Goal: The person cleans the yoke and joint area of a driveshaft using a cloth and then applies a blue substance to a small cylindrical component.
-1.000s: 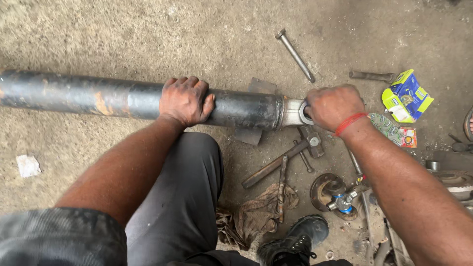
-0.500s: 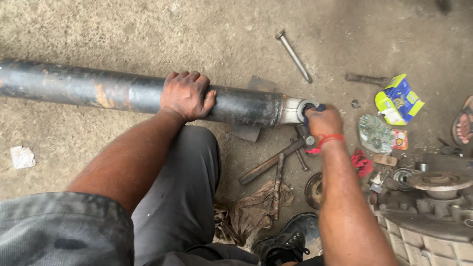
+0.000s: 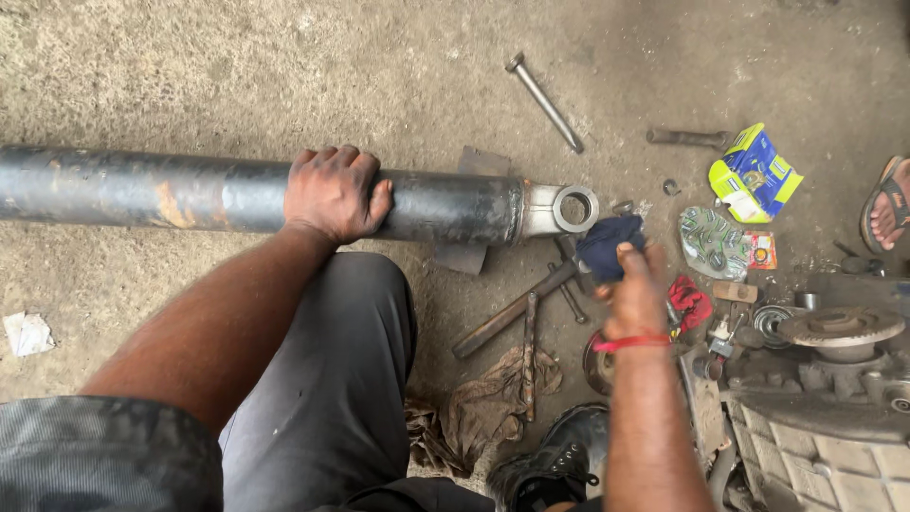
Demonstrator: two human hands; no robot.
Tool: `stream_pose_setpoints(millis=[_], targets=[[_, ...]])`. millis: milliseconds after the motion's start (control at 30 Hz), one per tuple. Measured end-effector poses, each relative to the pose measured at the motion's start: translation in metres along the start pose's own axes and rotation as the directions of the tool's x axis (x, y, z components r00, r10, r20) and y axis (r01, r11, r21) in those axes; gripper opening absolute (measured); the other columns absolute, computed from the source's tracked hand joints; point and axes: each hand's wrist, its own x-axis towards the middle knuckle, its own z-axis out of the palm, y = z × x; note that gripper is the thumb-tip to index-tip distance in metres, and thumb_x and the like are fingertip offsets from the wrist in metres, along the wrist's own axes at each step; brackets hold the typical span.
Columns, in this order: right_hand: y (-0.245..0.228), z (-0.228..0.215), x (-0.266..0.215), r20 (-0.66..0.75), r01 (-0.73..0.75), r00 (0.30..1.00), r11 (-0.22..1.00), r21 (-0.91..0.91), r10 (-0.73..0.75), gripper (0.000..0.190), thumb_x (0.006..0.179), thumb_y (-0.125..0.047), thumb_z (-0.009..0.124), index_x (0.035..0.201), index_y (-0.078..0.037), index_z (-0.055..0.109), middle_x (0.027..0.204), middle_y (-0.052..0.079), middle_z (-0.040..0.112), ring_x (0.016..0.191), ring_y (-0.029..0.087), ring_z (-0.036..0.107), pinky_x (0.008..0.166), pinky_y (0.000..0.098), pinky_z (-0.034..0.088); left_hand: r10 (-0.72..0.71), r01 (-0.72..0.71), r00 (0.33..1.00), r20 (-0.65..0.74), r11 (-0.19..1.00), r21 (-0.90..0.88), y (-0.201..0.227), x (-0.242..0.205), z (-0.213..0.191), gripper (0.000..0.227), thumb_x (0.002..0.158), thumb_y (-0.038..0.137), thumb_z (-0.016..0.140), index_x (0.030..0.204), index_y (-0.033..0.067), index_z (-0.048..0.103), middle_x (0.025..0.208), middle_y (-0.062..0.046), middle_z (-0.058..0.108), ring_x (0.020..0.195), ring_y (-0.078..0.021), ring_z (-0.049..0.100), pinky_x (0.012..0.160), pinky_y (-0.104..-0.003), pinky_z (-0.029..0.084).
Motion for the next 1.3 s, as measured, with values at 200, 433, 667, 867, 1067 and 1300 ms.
stream_pose_setpoints(millis=[200,433,667,867,1067,1300], targets=[[-0.054,0.027,-0.007,0.236,0.535,0.749,0.355,-0.767,-0.619,0.055,0.081,-0.038,0.09,0.12,-0.011,0.062,0.1,0.015,0.076,0.087,0.034,0.075,0.075,0.0447,0.058,-0.011,0.011,1.0,0.027,1.0,0.006,0.0,-0.003,0.0,0.035,0.096,0.047,0.056,0.095,0.0139,0.068,0.097,-0.009,0.068,0.095,-0.0291,0.066,0.086,-0.048,0.047],[-0.069,0.088,-0.022,0.328,0.484,0.822,0.265,-0.834,-0.466,0.084,0.08,-0.033,0.086,0.146,-0.004,0.042,0.098,0.029,0.072,0.089,0.05,0.07,0.079,0.0561,0.054,-0.021,0.021,1.0,0.007,1.0,-0.009,0.002,-0.004,0.0,0.035,0.094,0.047,0.056,0.096,0.0151,0.069,0.098,-0.009,0.069,0.096,-0.0294,0.066,0.088,-0.047,0.046],[-0.054,0.069,0.006,0.483,0.545,0.829,0.216,-0.81,-0.281,0.071,0.096,-0.021,0.069,0.157,-0.011,0.035,0.096,0.033,0.07,0.091,0.052,0.068,0.085,0.0584,0.053,-0.031,0.031,0.996,0.078,1.0,-0.001,0.001,-0.002,-0.003,0.038,0.096,0.048,0.053,0.098,0.0134,0.069,0.096,-0.01,0.068,0.095,-0.0283,0.066,0.088,-0.047,0.046],[-0.109,0.05,0.017,0.894,0.881,0.448,-0.164,-0.444,-0.007,0.059,0.093,-0.017,0.059,0.149,-0.027,0.041,0.11,0.018,0.074,0.089,0.044,0.072,0.079,0.0568,0.056,-0.016,0.015,1.0,0.014,1.0,0.027,0.001,-0.004,-0.001,0.038,0.093,0.049,0.055,0.099,0.0138,0.07,0.099,-0.01,0.069,0.097,-0.0291,0.065,0.088,-0.047,0.045],[-0.131,0.065,-0.001,0.751,0.79,0.563,-0.494,-0.364,0.346,0.082,0.096,-0.02,0.054,0.166,-0.028,0.013,0.11,0.014,0.072,0.088,0.037,0.073,0.085,0.0535,0.054,-0.042,0.045,0.995,0.089,0.999,-0.027,0.001,-0.005,-0.001,0.039,0.096,0.048,0.055,0.101,0.0122,0.068,0.104,-0.011,0.069,0.102,-0.0301,0.065,0.092,-0.048,0.045],[-0.057,0.058,0.016,0.575,0.622,0.781,0.232,-0.748,-0.242,0.074,0.092,-0.009,0.064,0.16,-0.014,0.035,0.107,0.027,0.073,0.095,0.041,0.071,0.087,0.0498,0.056,-0.039,0.042,0.998,0.056,0.998,-0.042,0.0,-0.005,-0.005,0.039,0.095,0.048,0.055,0.101,0.0125,0.069,0.102,-0.012,0.069,0.102,-0.0305,0.064,0.092,-0.048,0.044]])
